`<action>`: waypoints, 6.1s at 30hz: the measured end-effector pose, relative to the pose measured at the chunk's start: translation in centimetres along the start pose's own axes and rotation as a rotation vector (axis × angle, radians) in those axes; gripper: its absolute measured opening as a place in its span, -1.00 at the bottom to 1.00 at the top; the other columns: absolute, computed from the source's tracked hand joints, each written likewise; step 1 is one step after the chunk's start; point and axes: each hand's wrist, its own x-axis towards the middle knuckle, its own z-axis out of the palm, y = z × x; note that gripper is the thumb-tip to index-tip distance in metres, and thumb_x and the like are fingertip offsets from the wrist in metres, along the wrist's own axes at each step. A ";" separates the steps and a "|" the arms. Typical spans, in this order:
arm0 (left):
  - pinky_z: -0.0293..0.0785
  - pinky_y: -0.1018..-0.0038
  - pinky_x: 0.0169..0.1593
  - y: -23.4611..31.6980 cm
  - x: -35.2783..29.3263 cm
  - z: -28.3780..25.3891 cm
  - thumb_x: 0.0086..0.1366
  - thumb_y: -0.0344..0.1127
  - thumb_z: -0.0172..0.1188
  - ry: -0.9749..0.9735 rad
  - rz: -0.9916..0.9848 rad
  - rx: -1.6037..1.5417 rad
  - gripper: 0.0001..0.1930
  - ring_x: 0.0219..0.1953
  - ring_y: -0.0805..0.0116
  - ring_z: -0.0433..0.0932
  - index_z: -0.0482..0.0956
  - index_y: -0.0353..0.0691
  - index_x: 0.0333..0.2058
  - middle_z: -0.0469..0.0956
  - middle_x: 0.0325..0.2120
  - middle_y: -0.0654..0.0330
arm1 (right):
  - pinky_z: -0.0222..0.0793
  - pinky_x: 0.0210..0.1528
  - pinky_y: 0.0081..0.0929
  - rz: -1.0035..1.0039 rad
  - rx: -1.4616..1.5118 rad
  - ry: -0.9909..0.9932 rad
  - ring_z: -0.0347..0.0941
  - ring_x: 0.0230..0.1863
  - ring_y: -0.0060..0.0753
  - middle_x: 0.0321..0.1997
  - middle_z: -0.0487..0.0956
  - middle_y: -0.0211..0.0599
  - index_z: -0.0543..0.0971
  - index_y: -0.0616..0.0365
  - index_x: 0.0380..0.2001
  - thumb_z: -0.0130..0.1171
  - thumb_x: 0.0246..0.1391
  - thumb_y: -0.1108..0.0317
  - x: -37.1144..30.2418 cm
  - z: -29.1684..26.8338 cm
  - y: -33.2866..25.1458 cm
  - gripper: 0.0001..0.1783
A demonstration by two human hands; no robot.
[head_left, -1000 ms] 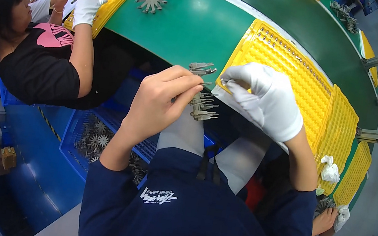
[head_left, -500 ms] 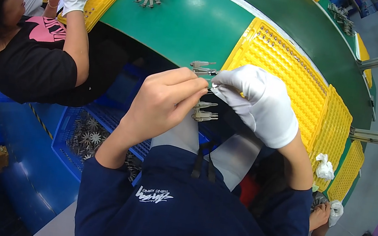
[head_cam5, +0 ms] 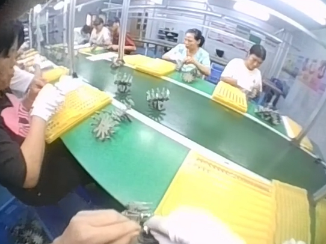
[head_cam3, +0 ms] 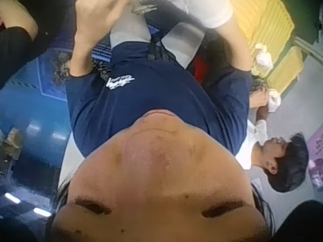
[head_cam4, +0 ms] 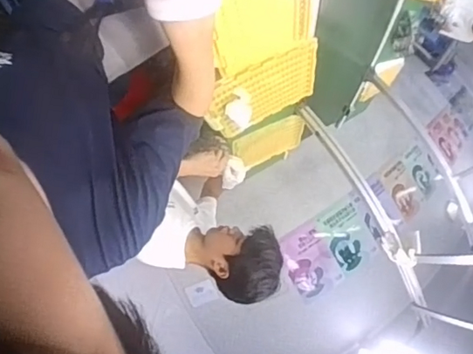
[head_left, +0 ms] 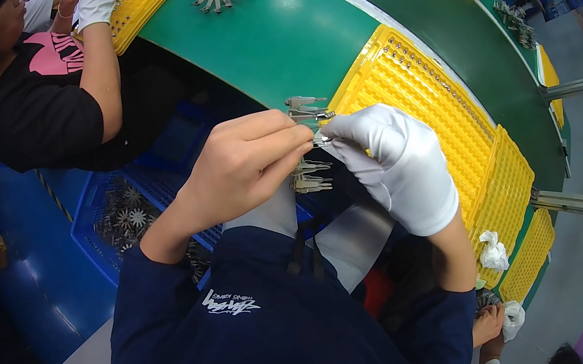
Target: The person assembles small metal parts by hand, then places the assembled components into a yellow tray.
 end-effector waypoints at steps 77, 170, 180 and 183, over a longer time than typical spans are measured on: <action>0.47 0.41 -0.38 1.8 1.7 2.5 0.08 -0.58 0.30 -0.054 0.043 0.022 -0.88 -0.47 0.21 0.57 0.64 -0.36 -0.35 0.56 -0.47 0.13 | 0.48 -0.27 -0.29 0.077 0.205 0.097 0.55 -0.33 -0.10 -0.40 0.59 -0.21 0.63 0.09 -0.22 0.29 0.04 0.41 -3.3 -1.4 1.2 -0.80; 0.45 0.47 -0.36 1.6 0.7 3.3 0.16 -0.59 0.30 -0.020 -0.169 0.032 -0.89 -0.43 0.32 0.56 0.66 -0.40 -0.30 0.53 -0.44 0.11 | 0.55 -0.21 -0.39 0.245 0.243 0.140 0.64 -0.31 -0.11 -0.34 0.66 -0.09 0.65 0.16 -0.27 0.20 0.17 0.30 -2.9 -2.0 5.7 -0.82; 0.52 0.64 -0.28 -0.9 -1.3 1.3 0.24 -0.62 0.28 0.127 -0.442 -0.340 -0.66 -0.36 0.52 0.58 0.38 -0.42 -0.06 0.57 -0.27 0.13 | 0.47 -0.06 -0.20 0.215 -0.252 -0.082 0.54 -0.14 -0.02 -0.18 0.60 -0.17 0.65 -0.01 -0.10 0.15 0.19 0.38 1.0 1.1 21.7 -0.78; 0.48 0.64 -0.20 -1.2 -1.2 0.6 0.13 -0.64 0.38 0.114 -0.366 -0.350 -0.62 -0.29 0.52 0.54 0.39 -0.40 -0.14 0.49 -0.13 0.11 | 0.46 -0.10 -0.20 0.169 -0.285 -0.066 0.54 -0.19 -0.03 -0.24 0.58 -0.19 0.67 -0.02 -0.14 0.15 0.14 0.44 1.4 1.6 23.2 -0.76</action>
